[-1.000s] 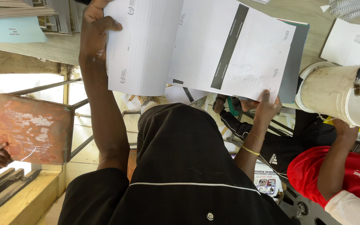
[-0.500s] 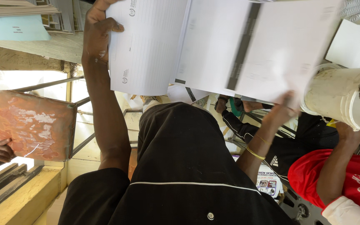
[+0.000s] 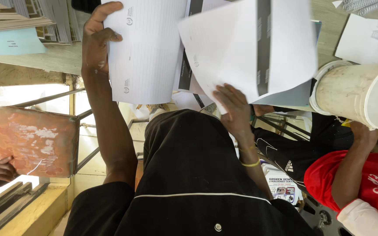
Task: The person aligns a stack of loose papers with a book cover and repeatedly presses the spine area to secure the binding. They flip through the pages to check the alignment and then place the finished notebook onto a stack.
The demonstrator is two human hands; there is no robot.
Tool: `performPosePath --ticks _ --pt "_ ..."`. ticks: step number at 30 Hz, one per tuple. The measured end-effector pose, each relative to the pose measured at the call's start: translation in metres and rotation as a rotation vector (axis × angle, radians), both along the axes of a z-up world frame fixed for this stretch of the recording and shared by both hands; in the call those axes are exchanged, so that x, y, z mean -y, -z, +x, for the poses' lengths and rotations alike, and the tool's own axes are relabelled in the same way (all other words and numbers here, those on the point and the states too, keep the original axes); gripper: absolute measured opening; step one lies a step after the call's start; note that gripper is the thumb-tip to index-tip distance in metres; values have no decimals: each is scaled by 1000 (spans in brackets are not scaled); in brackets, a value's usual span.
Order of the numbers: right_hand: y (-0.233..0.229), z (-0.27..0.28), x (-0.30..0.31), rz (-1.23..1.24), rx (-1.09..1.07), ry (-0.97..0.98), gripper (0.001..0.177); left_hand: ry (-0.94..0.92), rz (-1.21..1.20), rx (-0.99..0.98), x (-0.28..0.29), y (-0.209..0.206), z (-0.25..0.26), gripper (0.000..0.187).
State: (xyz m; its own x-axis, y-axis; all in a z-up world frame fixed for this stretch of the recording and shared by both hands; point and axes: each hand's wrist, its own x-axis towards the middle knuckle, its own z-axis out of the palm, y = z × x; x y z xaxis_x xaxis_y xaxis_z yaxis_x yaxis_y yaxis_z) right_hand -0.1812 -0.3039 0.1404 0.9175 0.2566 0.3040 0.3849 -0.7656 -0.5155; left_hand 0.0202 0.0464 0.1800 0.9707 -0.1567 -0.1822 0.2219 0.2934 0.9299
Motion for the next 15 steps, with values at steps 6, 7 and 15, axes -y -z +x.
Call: performPosePath --ticks 6,7,15 --pt "63 -12 -5 50 -99 -30 79 -34 -30 -46 1 -2 -5 57" --pt "65 -12 -6 50 -101 -27 79 -31 -30 -48 0 0 -5 57" --pt "71 -14 -7 81 -77 -1 81 -32 3 -79 2 3 -5 57"
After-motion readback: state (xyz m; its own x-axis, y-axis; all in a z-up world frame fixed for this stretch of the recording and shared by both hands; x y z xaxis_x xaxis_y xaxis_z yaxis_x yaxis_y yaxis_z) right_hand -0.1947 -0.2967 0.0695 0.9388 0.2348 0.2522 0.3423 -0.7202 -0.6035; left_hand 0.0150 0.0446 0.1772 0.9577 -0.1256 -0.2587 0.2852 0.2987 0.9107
